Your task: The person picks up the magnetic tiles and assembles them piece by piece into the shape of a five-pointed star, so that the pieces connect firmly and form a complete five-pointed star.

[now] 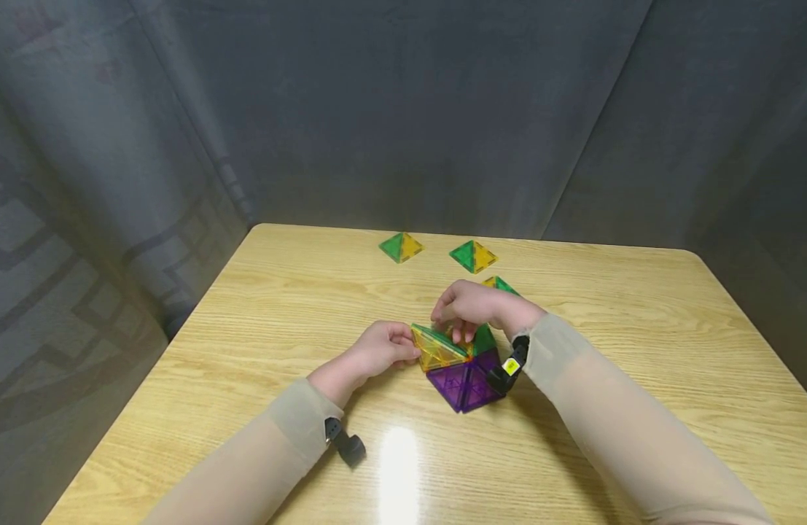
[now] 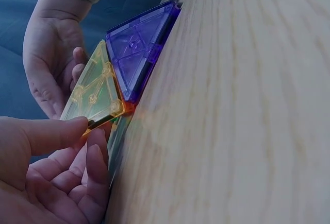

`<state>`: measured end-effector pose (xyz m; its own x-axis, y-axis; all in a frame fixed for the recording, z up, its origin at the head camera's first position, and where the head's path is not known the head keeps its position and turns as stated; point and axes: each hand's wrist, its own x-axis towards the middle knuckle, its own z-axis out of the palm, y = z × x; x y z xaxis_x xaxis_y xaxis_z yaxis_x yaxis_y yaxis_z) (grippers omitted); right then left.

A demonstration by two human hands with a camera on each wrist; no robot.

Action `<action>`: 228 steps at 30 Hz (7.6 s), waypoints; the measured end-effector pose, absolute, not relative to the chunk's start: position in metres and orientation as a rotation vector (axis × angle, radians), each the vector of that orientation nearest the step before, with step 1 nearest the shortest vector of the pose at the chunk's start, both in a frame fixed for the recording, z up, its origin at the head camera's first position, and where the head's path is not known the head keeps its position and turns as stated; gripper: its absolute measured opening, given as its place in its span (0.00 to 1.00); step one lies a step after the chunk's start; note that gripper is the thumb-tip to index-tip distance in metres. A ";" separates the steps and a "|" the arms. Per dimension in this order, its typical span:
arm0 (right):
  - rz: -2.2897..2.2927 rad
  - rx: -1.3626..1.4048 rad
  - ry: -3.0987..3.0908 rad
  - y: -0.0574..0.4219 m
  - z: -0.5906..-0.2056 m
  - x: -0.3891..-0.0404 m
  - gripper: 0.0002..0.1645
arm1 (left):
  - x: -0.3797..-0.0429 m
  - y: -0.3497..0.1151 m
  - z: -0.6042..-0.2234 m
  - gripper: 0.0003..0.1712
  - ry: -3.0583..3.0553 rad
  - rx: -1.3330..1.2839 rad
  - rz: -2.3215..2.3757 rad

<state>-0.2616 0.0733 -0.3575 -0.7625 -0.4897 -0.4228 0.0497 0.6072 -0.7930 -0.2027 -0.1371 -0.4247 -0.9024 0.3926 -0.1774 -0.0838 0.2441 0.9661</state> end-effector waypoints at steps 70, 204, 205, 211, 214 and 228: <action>-1.796 0.186 2.109 0.188 -0.375 -0.261 0.37 | -0.335 -0.043 -0.351 0.44 1.835 -0.058 1.533; -2.248 0.073 1.234 0.038 -0.423 -0.111 0.18 | -0.216 -0.169 -0.422 0.13 1.846 -0.033 1.809; -2.253 0.070 1.220 0.038 -0.423 -0.110 0.19 | -0.216 -0.170 -0.422 0.14 1.840 -0.029 1.809; -2.270 0.044 1.145 0.039 -0.422 -0.108 0.24 | -0.213 -0.171 -0.423 0.20 1.811 0.004 1.781; -2.270 0.035 1.116 0.041 -0.421 -0.108 0.23 | -0.213 -0.171 -0.424 0.20 1.805 0.008 1.776; -2.214 -0.004 1.111 0.054 -0.413 -0.103 0.31 | -0.204 -0.169 -0.417 0.23 1.764 0.055 1.814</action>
